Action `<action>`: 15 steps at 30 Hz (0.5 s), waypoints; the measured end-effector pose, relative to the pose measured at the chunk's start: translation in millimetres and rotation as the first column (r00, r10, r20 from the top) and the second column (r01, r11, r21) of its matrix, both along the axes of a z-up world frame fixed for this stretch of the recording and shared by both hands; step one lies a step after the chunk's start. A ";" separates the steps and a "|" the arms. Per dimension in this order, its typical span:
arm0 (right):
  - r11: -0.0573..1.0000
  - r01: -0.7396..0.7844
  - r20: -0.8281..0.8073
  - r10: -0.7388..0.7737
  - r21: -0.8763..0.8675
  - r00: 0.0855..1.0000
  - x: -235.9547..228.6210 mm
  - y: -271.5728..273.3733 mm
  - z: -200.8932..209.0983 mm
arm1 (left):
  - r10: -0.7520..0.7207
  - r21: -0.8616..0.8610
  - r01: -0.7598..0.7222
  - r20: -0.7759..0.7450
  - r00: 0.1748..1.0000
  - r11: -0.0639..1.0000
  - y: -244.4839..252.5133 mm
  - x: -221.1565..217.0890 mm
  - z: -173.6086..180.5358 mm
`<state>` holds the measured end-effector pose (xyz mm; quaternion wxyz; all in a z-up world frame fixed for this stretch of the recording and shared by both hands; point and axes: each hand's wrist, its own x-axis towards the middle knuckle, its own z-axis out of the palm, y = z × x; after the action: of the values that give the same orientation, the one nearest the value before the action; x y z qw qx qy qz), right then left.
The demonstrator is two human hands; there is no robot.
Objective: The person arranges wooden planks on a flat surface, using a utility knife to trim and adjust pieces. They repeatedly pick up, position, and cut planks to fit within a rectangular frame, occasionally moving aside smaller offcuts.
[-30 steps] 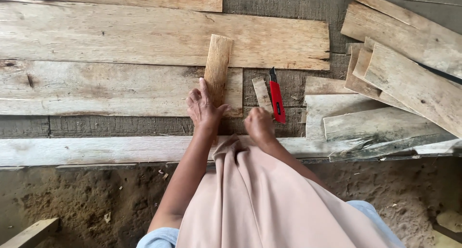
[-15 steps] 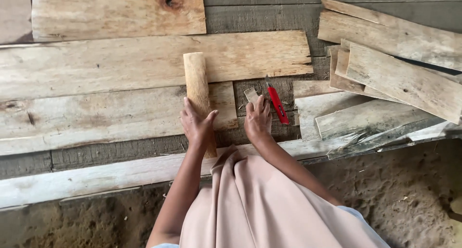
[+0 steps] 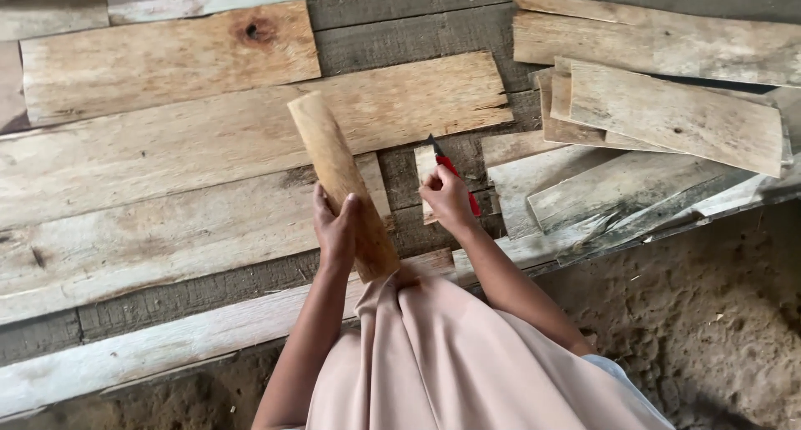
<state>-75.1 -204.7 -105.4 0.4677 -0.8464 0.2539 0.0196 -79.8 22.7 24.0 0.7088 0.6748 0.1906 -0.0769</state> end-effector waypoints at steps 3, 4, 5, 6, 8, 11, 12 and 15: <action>0.927 0.039 0.081 -0.074 0.372 0.994 -14.5 25.4 76.4 | 0.039 -0.356 -0.039 -0.005 0.999 0.934 -10.6 4.0 -83.0; 0.926 0.037 0.086 -0.074 0.377 0.994 -17.3 26.5 80.9 | 0.040 -0.352 -0.037 0.000 0.999 0.935 -18.2 3.4 -95.1; 0.880 0.008 0.076 -0.051 0.476 0.996 -20.1 27.1 85.6 | 0.028 -0.419 -0.042 -0.039 0.999 0.907 -26.1 2.4 -107.0; 0.822 -0.018 0.069 -0.026 0.569 0.997 -22.8 27.0 89.8 | 0.014 -0.484 -0.049 -0.077 0.997 0.874 -34.6 1.6 -119.5; 0.777 -0.003 0.047 -0.034 0.629 0.998 -21.5 20.0 93.8 | 0.000 -0.430 -0.034 -0.079 0.997 0.902 -62.4 -5.5 -58.2; 0.733 -0.053 0.066 0.011 0.679 0.998 -16.4 -23.7 66.8 | 0.000 -0.389 -0.025 -0.064 0.998 0.921 -101.6 -7.4 -56.4; 0.726 -0.118 0.106 0.063 0.678 0.992 -15.4 -43.8 53.3 | 0.015 -0.392 -0.033 -0.049 0.999 0.919 -114.1 -7.9 -69.5; 0.728 -0.079 0.143 -0.026 0.681 0.989 -19.5 -102.0 36.8 | 0.081 -0.205 -0.072 0.034 0.996 0.976 -125.9 -1.7 -127.6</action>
<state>-94.6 -306.7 -68.6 0.7633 -0.6171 0.1824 0.0580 -81.4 -103.3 -103.7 0.7803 0.5925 0.1927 -0.0545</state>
